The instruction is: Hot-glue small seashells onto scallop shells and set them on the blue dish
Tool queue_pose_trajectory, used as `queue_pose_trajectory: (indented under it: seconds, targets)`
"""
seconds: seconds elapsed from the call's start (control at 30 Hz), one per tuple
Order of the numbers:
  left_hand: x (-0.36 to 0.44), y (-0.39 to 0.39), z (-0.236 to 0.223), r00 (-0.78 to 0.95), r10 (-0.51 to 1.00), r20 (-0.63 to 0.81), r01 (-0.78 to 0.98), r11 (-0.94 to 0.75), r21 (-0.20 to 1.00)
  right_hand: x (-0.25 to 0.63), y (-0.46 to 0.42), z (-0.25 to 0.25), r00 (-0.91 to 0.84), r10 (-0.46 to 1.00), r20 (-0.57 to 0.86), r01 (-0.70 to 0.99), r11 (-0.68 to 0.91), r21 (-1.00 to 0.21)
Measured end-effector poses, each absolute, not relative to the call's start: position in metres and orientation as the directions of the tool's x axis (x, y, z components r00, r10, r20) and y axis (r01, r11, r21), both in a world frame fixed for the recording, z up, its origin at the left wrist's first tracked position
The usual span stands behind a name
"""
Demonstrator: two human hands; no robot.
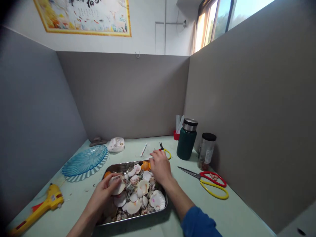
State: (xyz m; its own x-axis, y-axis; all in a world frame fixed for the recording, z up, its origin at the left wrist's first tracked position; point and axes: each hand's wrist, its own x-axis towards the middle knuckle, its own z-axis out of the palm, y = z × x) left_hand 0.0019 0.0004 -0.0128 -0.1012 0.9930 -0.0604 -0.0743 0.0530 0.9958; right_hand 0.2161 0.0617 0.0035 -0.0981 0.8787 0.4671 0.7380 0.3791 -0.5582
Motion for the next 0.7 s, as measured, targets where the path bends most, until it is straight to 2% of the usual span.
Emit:
queue_pose_trajectory:
  seconds: [0.1,0.13,0.3,0.47,0.7]
  targets:
    - [0.002,-0.001,-0.01,-0.095,0.994,-0.061,-0.069,0.055,0.996,0.189,0.024,0.01,-0.276,0.815,0.51,0.638,0.552,-0.536]
    - [0.003,-0.002,-0.01,-0.087,0.994,-0.058,-0.073,0.052,0.996,0.181,0.014,0.011,-0.309,0.814,0.491,0.618,0.565,-0.547]
    - [0.006,-0.005,-0.007,-0.046,0.994,-0.098,-0.137,0.091,0.986,0.159,0.001,0.002,-0.244,0.892,0.381,0.637,0.443,-0.631]
    - [0.007,-0.006,-0.003,-0.005,0.993,-0.122,-0.223,0.118,0.968,0.161,0.005,0.001,-0.202,0.915,0.35,0.417,0.404,-0.815]
    - [0.01,-0.008,-0.003,0.038,0.992,-0.121,-0.226,0.126,0.966,0.155,0.01,-0.004,-0.186,0.931,0.316,0.361,0.363,-0.859]
